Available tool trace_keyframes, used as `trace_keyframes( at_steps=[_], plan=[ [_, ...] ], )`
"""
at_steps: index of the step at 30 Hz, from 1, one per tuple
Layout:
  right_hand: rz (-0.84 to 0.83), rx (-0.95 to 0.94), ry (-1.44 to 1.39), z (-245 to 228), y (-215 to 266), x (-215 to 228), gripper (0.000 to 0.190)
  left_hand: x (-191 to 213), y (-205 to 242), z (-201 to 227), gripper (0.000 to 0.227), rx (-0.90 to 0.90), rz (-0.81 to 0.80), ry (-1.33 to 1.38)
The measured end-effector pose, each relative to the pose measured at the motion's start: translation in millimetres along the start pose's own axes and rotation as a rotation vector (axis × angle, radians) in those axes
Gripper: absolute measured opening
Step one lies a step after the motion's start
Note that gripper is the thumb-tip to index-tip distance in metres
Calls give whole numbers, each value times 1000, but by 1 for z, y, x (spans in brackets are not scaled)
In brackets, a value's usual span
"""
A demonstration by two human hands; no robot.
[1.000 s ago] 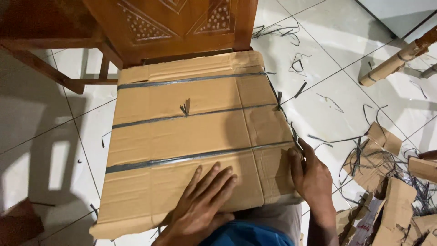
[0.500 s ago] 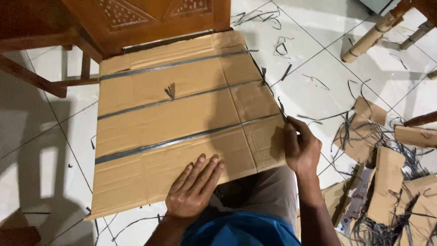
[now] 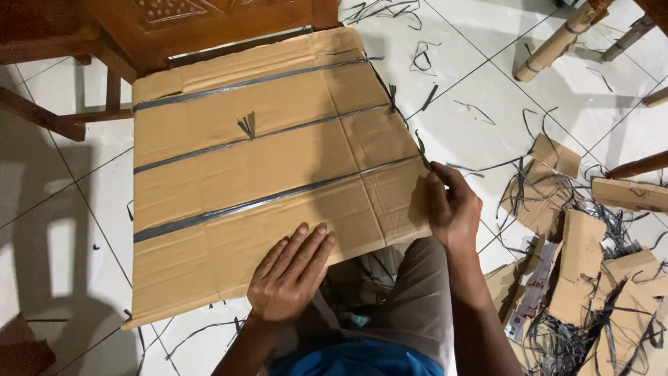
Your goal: Removing plastic straps from a cardboard-wrapped chair using a small blade
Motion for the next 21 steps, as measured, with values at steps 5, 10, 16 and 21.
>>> trace_keyframes(
  at_steps=[5,10,16,21],
  plan=[
    [-11,-103,-43,-4,2,0,36,0,-6,-1,33,19,-13,-67],
    [-31,-231,-24,-10,0,0,36,1,-10,-4,32,-12,37,-152],
    [-49,-291,-144,-4,-3,-3,35,2,-14,-3,31,-34,142,-292],
    [-52,-258,-134,1,-12,-6,39,-5,-17,-8,39,-75,172,-309]
  ],
)
Point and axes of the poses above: each hand's wrist, its own y-axis away from the middle knuckle, its own x-axis out of the back of the hand, z = x × y, the point moved 8 cm from there along -y, towards the middle knuckle, and after that the axes turned 10 degrees about -z, right-handed, at the moved point
